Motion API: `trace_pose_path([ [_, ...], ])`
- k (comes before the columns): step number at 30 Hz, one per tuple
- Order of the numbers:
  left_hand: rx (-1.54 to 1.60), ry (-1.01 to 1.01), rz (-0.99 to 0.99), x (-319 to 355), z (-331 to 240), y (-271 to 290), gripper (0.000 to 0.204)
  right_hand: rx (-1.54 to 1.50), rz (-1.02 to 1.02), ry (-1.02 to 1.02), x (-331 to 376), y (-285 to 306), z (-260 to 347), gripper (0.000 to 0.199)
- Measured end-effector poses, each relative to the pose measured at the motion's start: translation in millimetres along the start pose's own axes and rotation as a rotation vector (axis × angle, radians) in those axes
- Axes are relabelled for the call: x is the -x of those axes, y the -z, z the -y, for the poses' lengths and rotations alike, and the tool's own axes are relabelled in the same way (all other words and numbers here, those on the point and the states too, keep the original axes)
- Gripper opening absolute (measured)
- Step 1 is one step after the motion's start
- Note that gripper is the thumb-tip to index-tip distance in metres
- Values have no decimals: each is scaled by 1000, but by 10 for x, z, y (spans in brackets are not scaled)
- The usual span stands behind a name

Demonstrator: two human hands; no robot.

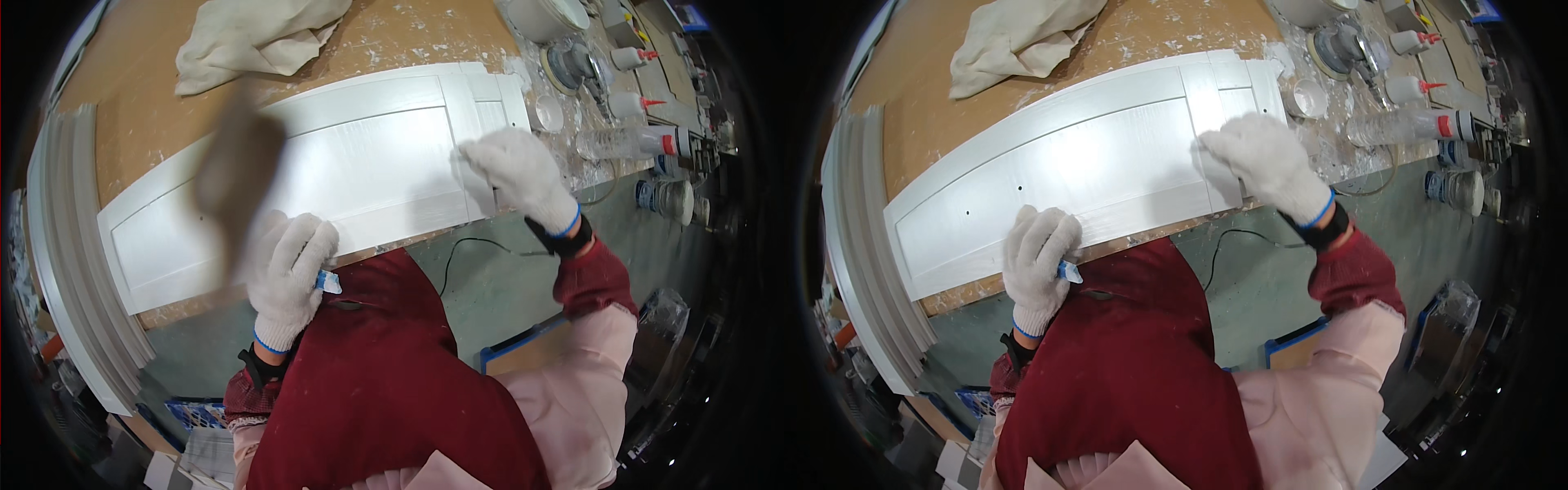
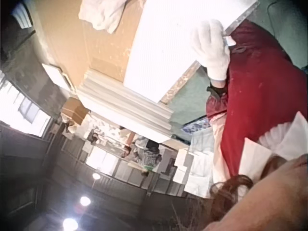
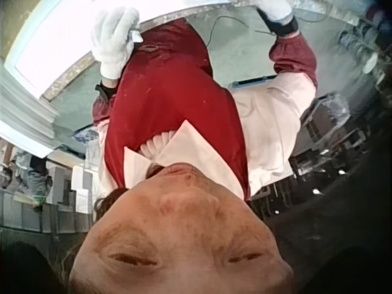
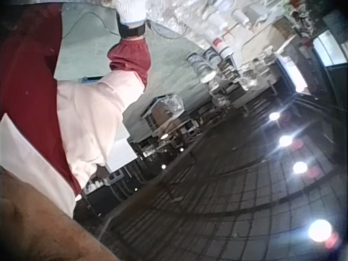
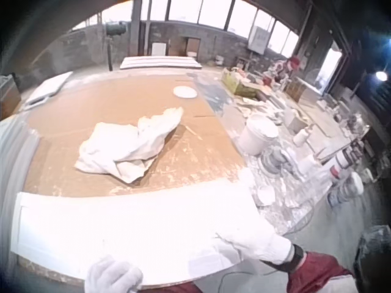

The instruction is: The person uses a blue tool to apply a substance into the grooves of white panels, scrapes the edges with a small tool, and wipes the surfaces with a cloth.

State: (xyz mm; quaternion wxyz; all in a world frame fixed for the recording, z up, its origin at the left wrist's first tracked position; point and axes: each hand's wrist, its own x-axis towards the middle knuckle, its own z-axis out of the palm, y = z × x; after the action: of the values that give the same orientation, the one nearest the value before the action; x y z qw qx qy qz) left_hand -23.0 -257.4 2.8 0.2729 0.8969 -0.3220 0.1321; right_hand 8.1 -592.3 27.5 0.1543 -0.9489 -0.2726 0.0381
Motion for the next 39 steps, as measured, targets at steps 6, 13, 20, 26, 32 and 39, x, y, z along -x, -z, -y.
trace_pose_path([
  [6,-15,-17,-68,-19,-6,-68,33,-58,290,98,508,49,385,27],
  [13,16,-72,-57,-1,50,-70,29,-382,-334,-372,-112,-77,-248,26],
  [20,29,-17,-78,31,37,-170,20,119,-199,-520,-578,63,-868,31],
  [26,-6,49,-243,-110,-147,-312,13,-92,-283,-404,-667,150,-486,28],
  [32,88,9,-196,-107,-186,-134,10,-138,-242,-234,-766,251,384,22],
  [39,179,404,-611,1027,928,904,26,218,-231,-661,-8,-164,651,22],
])
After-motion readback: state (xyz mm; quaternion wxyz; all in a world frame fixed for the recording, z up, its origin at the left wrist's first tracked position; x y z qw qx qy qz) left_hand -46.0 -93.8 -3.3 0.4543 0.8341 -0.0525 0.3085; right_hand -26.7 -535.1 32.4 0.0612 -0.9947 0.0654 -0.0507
